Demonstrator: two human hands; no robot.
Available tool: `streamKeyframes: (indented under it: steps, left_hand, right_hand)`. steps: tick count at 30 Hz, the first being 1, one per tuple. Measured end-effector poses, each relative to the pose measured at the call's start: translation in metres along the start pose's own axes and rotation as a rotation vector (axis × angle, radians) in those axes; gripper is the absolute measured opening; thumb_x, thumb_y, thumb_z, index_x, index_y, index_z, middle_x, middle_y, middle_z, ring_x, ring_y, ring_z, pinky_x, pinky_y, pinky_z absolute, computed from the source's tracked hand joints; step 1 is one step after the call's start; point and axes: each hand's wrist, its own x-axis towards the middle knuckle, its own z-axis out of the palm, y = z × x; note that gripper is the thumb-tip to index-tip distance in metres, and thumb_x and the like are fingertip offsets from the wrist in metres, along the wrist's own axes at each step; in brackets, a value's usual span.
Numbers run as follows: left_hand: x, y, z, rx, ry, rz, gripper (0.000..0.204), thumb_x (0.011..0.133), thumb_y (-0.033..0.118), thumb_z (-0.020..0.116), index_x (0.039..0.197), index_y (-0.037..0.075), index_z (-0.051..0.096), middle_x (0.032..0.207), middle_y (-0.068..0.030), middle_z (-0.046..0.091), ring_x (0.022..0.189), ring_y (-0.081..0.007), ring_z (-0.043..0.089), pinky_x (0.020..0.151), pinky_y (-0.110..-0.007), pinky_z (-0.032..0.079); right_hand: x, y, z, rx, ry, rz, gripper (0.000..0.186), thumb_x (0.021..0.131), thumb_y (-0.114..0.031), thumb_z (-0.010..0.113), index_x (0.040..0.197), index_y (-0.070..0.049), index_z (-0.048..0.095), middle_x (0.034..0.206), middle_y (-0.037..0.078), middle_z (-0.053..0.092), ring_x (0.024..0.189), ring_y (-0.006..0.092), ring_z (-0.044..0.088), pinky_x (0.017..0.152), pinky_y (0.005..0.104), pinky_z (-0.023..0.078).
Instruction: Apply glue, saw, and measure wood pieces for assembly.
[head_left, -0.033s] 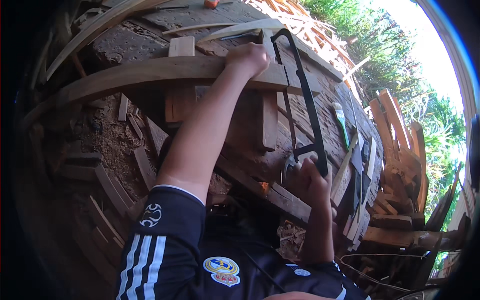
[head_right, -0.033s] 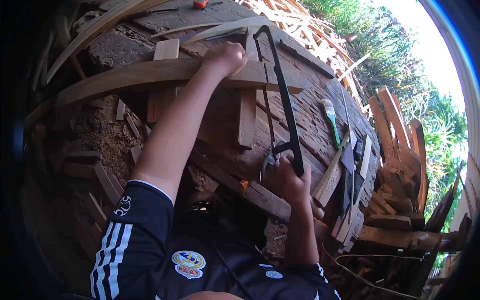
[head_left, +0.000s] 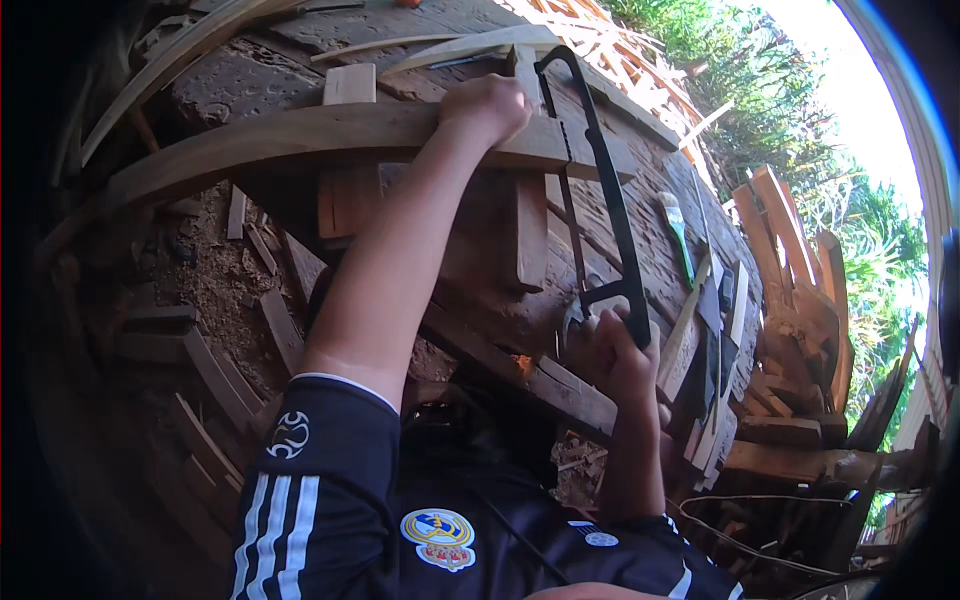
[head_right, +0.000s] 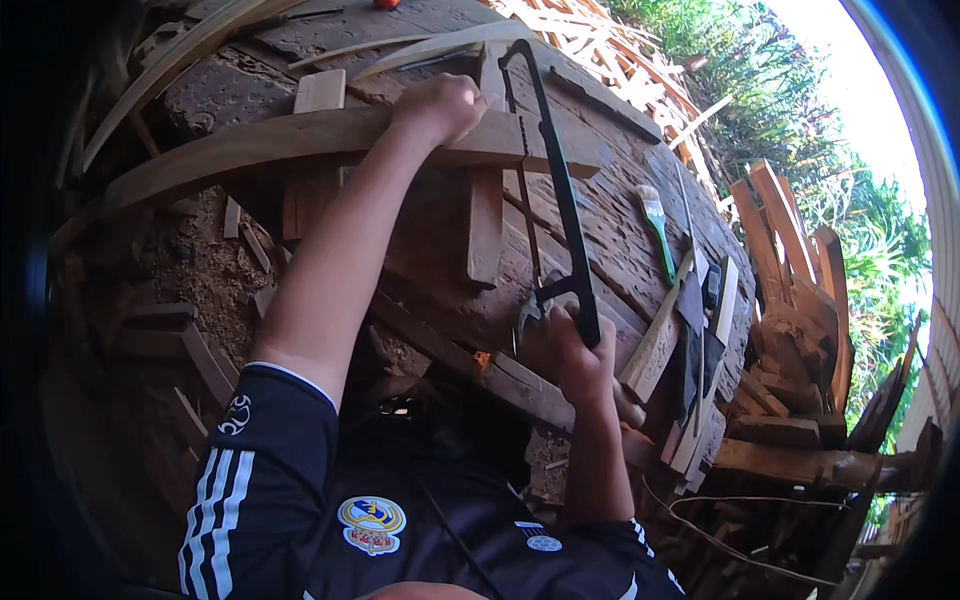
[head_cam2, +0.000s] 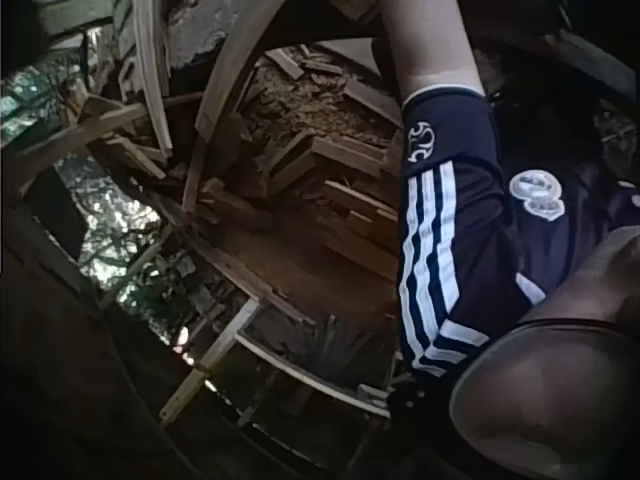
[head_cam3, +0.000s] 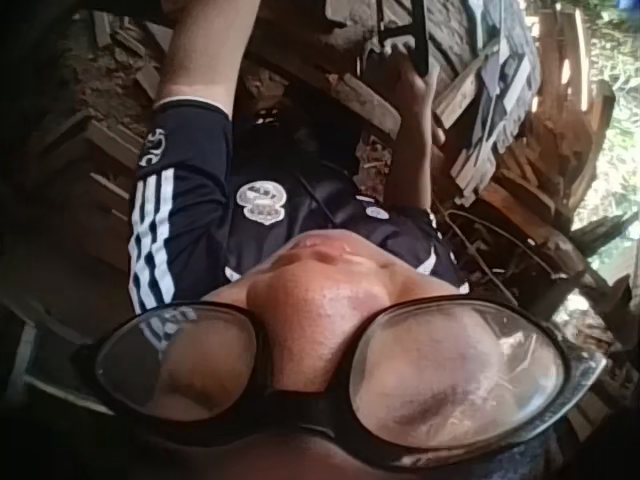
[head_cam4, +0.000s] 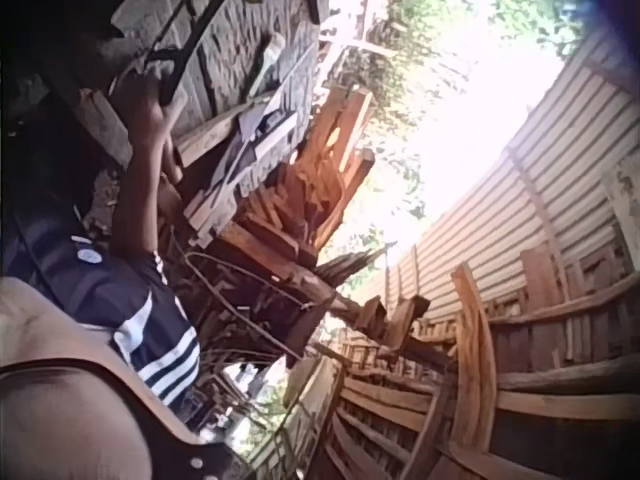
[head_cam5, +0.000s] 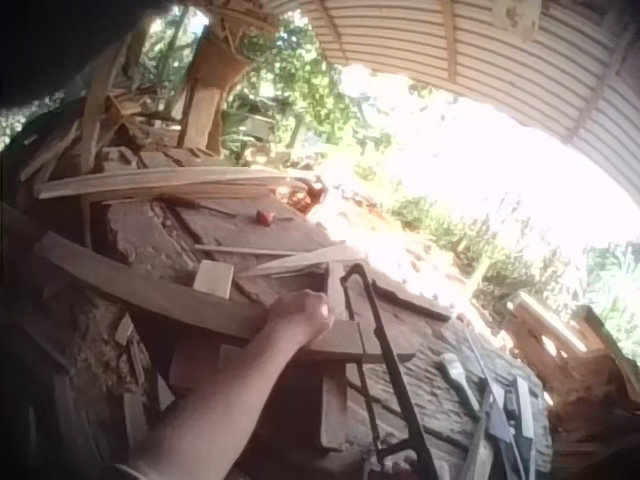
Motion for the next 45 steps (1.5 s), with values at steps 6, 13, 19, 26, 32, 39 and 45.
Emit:
streamKeyframes:
  steps: [6,13,19,26,32,39,45]
  left_hand:
    - [0.011,-0.012,0.01,0.075,0.0,0.024,0.042,0.099,0.044,0.049,0.109,0.011,0.074,0.118,-0.0161,0.07,0.112,-0.0357,0.066,0.096,-0.047,0.054]
    - [0.013,-0.019,0.011,0.085,-0.024,0.033,0.046,0.1,0.047,0.047,0.111,0.009,0.07,0.123,-0.0155,0.068,0.115,-0.0358,0.065,0.097,-0.048,0.053]
    - [0.017,-0.013,0.002,0.113,-0.05,0.008,0.046,0.101,0.046,0.046,0.113,0.009,0.071,0.122,-0.0161,0.069,0.115,-0.0357,0.065,0.095,-0.048,0.054]
    - [0.014,-0.015,0.015,0.099,0.028,-0.01,0.047,0.101,0.05,0.048,0.111,0.01,0.071,0.119,-0.0177,0.07,0.113,-0.0376,0.066,0.095,-0.048,0.053]
    - [0.015,-0.023,0.01,0.068,-0.015,-0.002,0.052,0.099,0.056,0.046,0.099,0.014,0.076,0.113,-0.0186,0.071,0.108,-0.0386,0.067,0.094,-0.05,0.052]
    - [0.013,-0.02,0.007,0.101,-0.036,0.043,0.05,0.1,0.052,0.047,0.103,0.011,0.076,0.111,-0.0208,0.071,0.107,-0.04,0.067,0.092,-0.051,0.054]
    - [0.008,0.002,-0.002,0.149,-0.103,0.0,0.057,0.095,0.059,0.05,0.103,0.009,0.076,0.109,-0.0206,0.072,0.104,-0.0399,0.068,0.088,-0.05,0.055]
  right_hand:
    - [0.049,-0.025,0.023,-0.076,-0.017,0.065,0.033,0.099,-0.02,0.06,0.068,-0.009,0.053,0.055,-0.004,0.049,0.045,0.0058,0.044,0.043,0.0257,0.033]
    - [0.135,-0.031,0.039,-0.029,-0.082,0.009,0.035,0.096,-0.019,0.061,0.064,-0.009,0.051,0.052,0.0,0.049,0.04,0.0115,0.045,0.04,0.0293,0.033]
    - [0.086,-0.02,0.021,0.122,-0.079,0.117,0.035,0.096,-0.016,0.059,0.064,-0.009,0.048,0.052,0.0,0.045,0.042,0.0112,0.043,0.042,0.029,0.033]
    - [-0.001,-0.004,-0.023,0.049,-0.077,0.086,0.031,0.097,-0.014,0.056,0.068,-0.009,0.045,0.055,-0.001,0.041,0.042,0.0096,0.037,0.04,0.0272,0.029]
    - [0.069,-0.019,0.017,0.036,-0.115,0.043,0.034,0.097,-0.018,0.06,0.066,-0.008,0.051,0.053,-0.003,0.046,0.043,0.0079,0.043,0.041,0.0279,0.032]
    - [0.128,-0.006,0.04,0.02,-0.047,-0.027,0.033,0.092,-0.016,0.058,0.062,-0.01,0.047,0.054,-0.003,0.046,0.044,0.0078,0.043,0.04,0.0298,0.032]
    - [0.13,0.01,0.034,0.004,-0.027,-0.092,0.033,0.091,-0.018,0.061,0.063,-0.004,0.05,0.054,-0.002,0.046,0.049,0.0094,0.041,0.046,0.0336,0.035]
